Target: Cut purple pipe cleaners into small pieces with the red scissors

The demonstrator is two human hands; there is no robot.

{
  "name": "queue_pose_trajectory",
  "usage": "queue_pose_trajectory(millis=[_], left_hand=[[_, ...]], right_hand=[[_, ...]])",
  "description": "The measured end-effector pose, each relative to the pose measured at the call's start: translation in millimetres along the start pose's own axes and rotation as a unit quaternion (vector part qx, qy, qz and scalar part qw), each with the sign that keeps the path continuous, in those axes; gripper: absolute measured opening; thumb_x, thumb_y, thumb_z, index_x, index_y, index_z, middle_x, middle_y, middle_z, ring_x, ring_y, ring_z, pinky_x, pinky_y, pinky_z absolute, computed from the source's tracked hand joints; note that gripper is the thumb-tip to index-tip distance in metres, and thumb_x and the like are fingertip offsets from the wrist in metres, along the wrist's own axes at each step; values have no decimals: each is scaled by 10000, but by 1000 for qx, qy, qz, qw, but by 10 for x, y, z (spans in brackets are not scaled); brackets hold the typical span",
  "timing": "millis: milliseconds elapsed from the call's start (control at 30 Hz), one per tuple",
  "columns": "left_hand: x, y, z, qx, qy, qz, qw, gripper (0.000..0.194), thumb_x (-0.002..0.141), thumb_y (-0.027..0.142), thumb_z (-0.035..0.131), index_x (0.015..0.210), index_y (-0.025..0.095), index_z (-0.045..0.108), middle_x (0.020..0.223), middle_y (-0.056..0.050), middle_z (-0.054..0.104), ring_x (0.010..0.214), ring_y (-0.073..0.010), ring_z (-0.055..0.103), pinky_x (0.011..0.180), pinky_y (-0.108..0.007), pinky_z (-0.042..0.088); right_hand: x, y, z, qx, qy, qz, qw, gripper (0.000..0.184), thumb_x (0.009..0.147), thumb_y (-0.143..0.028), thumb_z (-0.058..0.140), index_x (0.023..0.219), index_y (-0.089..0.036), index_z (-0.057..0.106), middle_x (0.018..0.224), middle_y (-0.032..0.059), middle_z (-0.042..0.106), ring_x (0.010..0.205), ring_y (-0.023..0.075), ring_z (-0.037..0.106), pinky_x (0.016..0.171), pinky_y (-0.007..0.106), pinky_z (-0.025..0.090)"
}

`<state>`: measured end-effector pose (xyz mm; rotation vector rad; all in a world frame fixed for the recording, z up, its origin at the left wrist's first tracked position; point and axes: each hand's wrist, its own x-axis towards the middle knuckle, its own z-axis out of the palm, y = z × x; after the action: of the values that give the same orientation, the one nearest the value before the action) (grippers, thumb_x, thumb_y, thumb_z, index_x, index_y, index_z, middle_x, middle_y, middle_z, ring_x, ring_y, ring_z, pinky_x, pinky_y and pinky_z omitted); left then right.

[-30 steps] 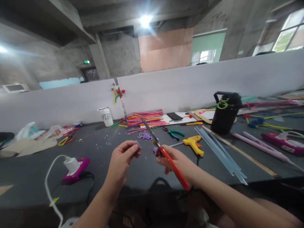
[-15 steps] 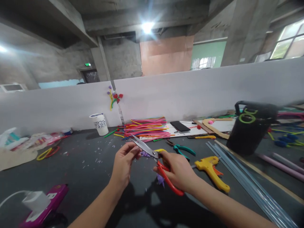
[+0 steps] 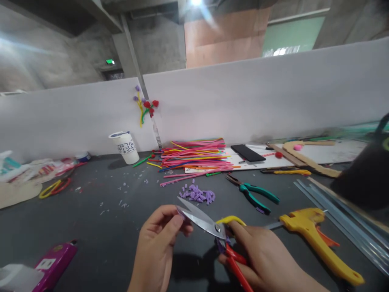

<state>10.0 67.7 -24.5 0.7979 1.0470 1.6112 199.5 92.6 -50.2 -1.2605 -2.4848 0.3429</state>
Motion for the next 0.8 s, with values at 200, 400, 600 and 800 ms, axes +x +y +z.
queue_pose_trajectory(millis=[200, 400, 600, 800], left_hand=[[25, -37, -20, -21, 2, -4, 1000, 67, 633, 218, 670, 692, 193, 651, 654, 10, 598, 548, -79, 513, 531, -178, 430], [30, -46, -12, -20, -1, -13, 1000, 58, 646, 214, 664, 697, 192, 648, 622, 15, 580, 542, -74, 498, 525, -167, 413], [33, -55, -23, -16, -4, -14, 1000, 42, 670, 206, 643, 698, 174, 641, 628, 7, 575, 550, -74, 491, 538, -173, 407], [18, -50, -3, -28, -4, -21, 999, 43, 692, 200, 626, 690, 158, 633, 629, 7, 570, 560, -71, 491, 548, -170, 402]], right_hand=[[-4, -17, 31, -24, 10, -29, 999, 332, 763, -530, 422, 751, -205, 491, 617, 38, 610, 512, 181, 558, 458, 253, 317], [-21, -34, 35, -28, 11, -37, 999, 308, 777, -499, 422, 765, -202, 502, 618, 41, 617, 509, 183, 569, 448, 259, 327], [-21, -20, 57, -44, 23, -47, 998, 298, 775, -486, 433, 747, -200, 510, 595, 43, 610, 479, 176, 554, 437, 256, 324], [-21, -51, 50, -48, 34, -51, 997, 236, 767, -419, 475, 772, -185, 508, 587, 27, 609, 470, 170, 555, 428, 245, 323]])
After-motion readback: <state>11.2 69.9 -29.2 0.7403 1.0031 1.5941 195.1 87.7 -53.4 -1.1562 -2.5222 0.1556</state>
